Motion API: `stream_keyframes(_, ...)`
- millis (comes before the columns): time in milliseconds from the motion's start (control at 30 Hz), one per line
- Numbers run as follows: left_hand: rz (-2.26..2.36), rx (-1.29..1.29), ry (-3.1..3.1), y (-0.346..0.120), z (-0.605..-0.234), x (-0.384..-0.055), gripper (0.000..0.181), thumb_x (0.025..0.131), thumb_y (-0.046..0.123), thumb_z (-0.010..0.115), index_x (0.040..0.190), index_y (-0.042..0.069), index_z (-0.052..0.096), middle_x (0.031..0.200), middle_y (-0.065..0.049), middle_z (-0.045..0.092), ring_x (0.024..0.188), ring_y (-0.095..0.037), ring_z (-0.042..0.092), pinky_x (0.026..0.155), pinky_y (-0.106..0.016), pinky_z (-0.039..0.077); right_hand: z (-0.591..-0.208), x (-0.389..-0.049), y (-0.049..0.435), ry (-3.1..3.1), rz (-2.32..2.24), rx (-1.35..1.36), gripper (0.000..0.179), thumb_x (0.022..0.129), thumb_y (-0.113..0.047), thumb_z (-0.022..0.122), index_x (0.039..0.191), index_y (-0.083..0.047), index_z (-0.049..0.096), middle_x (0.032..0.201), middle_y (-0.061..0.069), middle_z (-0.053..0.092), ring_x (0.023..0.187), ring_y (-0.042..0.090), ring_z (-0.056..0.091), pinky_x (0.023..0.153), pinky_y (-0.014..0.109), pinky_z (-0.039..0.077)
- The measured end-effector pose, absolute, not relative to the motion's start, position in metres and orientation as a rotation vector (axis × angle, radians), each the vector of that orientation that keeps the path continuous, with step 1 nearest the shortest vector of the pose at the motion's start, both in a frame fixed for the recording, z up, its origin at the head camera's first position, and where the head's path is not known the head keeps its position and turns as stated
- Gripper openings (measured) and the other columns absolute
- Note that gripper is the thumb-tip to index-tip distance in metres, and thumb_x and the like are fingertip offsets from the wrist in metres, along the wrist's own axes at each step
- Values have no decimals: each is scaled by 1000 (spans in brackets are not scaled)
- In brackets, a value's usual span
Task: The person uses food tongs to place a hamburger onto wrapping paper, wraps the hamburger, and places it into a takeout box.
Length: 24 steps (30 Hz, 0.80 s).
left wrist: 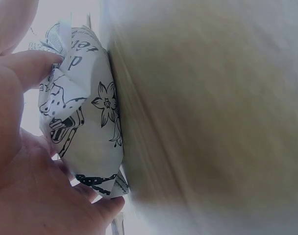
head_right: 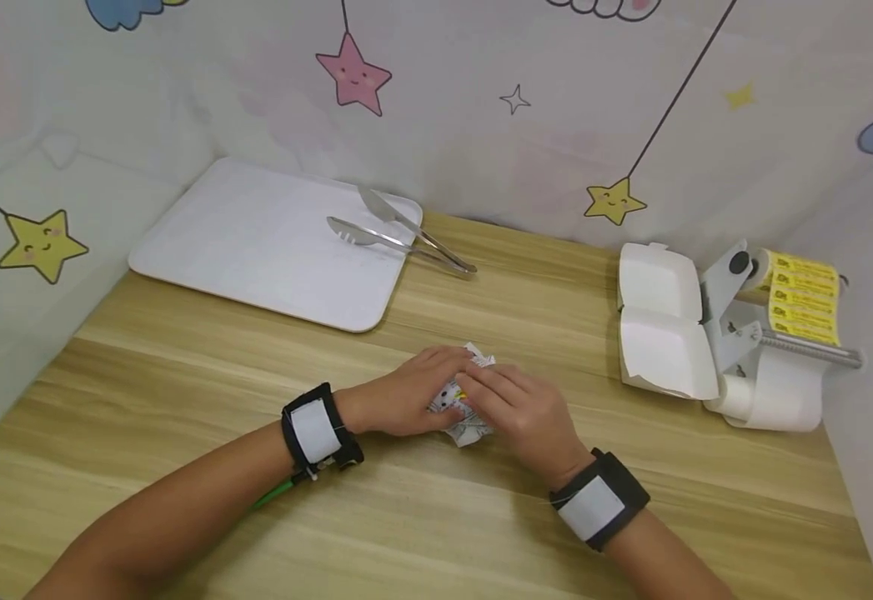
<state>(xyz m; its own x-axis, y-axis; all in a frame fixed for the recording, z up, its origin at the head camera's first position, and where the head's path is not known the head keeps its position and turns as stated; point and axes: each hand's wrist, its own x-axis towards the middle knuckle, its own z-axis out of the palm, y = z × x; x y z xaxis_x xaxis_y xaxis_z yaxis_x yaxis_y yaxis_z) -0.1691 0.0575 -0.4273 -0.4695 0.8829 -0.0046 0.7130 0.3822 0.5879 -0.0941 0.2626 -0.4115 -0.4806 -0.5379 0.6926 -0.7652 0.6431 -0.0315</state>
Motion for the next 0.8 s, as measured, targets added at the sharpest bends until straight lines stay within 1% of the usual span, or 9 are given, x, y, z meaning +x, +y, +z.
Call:
stream_keyframes(167,729,1377,2325,59,-427,-169,59,98,24,65,149,5,41,157,-11,39,148,-29,30,123,-37,21,-422,-84,267,-2333,486,1083,37,109,-29,49,112,-5,76,109,9,76,98,25,73,80,42,60)
stream_keyframes(300,709,1365,2323,59,-427,-169,59,99,24,63,150,7,40,158,-10,37,148,-27,30,123,-37,21,-424,-78,272,-2419,473,1126,41,110,-32,45,112,-5,76,112,10,75,102,26,72,85,42,59)
stream_keyframes(467,686,1370,2323,58,-427,-169,59,102,27,61,152,8,37,160,-12,35,149,-28,29,123,-37,20,-426,-74,275,-2431,463,1155,38,108,-33,51,108,-6,78,111,9,75,104,25,71,87,43,58)
stream_keyframes(533,676,1378,2323,58,-427,-169,59,102,28,61,153,8,37,160,-12,35,149,-28,28,124,-38,19,-427,-72,276,-2446,467,1144,37,108,-34,52,106,-7,78,115,9,74,108,25,70,89,42,57)
stream_keyframes(667,662,1400,2312,58,-428,-170,59,104,29,59,153,8,35,160,-13,33,150,-29,27,124,-39,19,-427,-68,276,-2526,472,1097,37,108,-37,50,107,-10,76,129,12,68,120,28,64,99,43,52)
stream_keyframes(733,658,1413,2303,57,-428,-170,59,104,29,58,154,7,34,160,-13,32,150,-29,26,124,-40,19,-426,-67,276,-2578,480,1078,35,107,-38,52,108,-11,75,134,12,65,126,28,60,104,43,48)
stream_keyframes(800,655,1430,2294,56,-427,-170,59,105,29,57,154,6,33,161,-14,31,150,-30,25,124,-41,18,-425,-67,277,-2620,506,1069,30,105,-37,58,110,-13,75,136,11,64,128,28,58,107,43,45)
